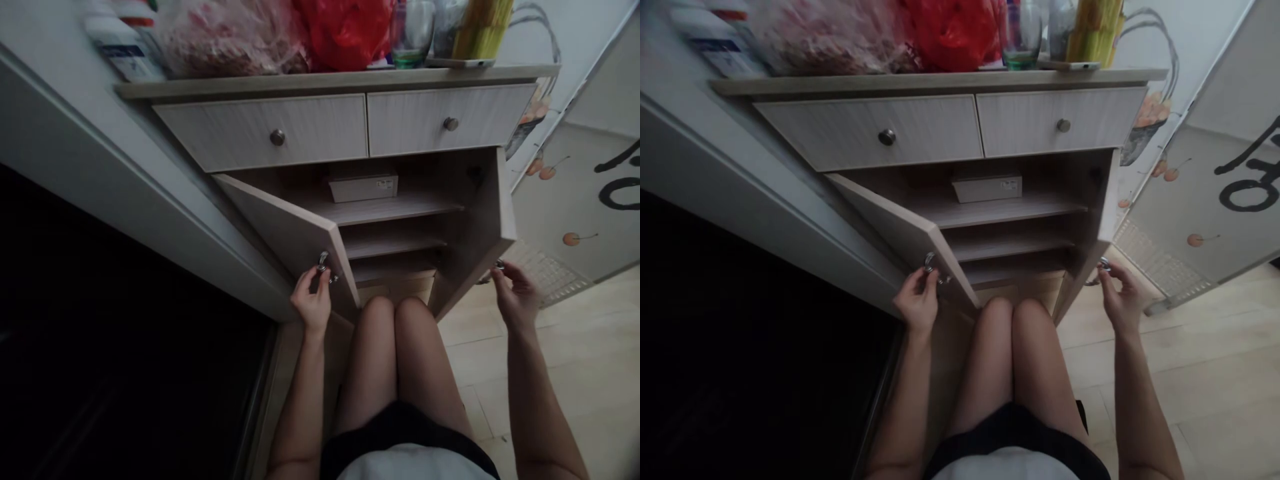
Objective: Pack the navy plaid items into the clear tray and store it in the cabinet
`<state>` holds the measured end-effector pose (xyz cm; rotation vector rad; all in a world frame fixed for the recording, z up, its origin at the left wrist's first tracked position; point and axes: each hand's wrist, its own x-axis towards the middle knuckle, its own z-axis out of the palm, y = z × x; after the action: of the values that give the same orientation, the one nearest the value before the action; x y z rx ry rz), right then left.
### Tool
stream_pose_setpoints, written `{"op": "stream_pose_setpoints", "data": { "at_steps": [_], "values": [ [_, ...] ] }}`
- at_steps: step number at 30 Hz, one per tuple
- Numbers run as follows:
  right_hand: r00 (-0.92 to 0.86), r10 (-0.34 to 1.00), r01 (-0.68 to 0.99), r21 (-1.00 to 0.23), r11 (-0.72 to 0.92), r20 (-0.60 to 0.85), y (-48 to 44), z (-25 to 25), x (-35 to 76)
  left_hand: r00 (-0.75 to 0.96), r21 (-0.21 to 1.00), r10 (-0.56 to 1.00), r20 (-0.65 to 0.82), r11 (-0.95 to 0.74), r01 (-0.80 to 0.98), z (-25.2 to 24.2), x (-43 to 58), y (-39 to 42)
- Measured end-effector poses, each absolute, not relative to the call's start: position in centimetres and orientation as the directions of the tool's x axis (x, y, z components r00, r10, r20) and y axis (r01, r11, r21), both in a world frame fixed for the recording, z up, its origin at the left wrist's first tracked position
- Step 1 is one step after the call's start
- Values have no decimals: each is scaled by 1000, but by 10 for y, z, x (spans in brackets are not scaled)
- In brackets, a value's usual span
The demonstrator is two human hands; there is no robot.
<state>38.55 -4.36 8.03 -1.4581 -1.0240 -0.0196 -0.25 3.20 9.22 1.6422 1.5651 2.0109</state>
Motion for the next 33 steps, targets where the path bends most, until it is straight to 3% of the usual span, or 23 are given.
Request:
{"op": "stream_pose_setpoints", "data": {
  "at_steps": [10, 33],
  "values": [
    [436, 671, 501, -781, 373, 600, 62, 105, 276, -320, 729, 677, 663, -488, 479, 97, 50, 93],
    [400, 728, 550, -781, 295, 557, 208, 109, 218, -219, 757, 829, 515, -321, 569, 123, 96, 199]
  ]
}}
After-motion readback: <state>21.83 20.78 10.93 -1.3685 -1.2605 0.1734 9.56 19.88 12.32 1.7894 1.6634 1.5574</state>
